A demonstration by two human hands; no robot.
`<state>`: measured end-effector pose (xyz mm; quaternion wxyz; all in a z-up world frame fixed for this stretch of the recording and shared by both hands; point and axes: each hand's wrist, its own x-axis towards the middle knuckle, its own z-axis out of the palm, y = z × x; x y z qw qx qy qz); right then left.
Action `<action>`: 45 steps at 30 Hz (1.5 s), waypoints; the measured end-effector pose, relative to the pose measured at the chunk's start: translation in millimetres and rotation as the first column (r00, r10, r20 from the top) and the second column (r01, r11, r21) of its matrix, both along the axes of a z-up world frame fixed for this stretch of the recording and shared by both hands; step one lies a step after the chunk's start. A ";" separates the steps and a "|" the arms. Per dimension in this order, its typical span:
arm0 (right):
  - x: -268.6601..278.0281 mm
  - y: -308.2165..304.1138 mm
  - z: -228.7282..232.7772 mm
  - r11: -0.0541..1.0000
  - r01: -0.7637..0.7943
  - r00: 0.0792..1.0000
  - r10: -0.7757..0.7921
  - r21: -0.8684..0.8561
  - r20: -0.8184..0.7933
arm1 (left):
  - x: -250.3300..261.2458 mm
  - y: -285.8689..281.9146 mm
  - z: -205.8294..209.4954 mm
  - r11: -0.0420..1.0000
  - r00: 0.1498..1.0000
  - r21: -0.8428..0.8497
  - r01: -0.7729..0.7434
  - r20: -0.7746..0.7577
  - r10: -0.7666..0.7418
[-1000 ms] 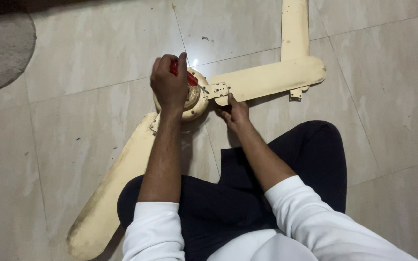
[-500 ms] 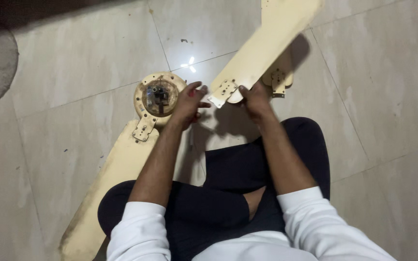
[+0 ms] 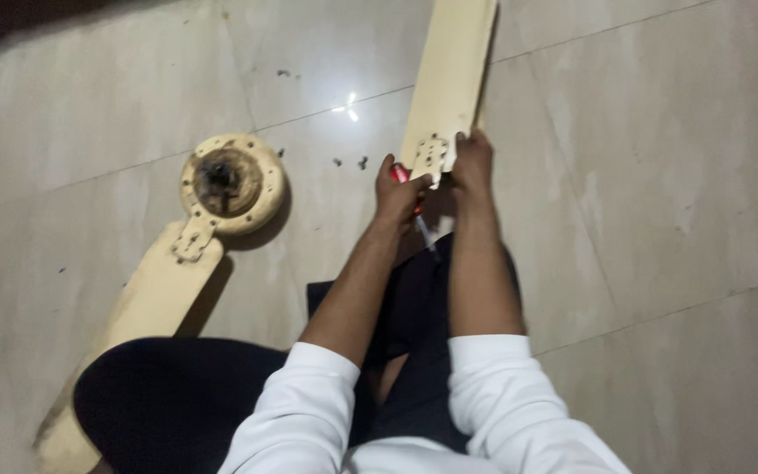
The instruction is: The person sits on the floor and uses a red-handled screwdriver to attach three fan blades to the central hub of an electric fan. They sequentially place each blade onto the hub and tighten the screws to secure them.
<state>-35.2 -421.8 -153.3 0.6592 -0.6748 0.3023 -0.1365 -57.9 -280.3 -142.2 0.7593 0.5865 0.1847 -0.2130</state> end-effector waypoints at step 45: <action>-36.6 247.7 52.8 0.665 -0.742 0.647 0.744 -0.088 0.164 | 4.7 376.6 138.5 0.669 0.736 0.593 -0.448 0.669 -0.101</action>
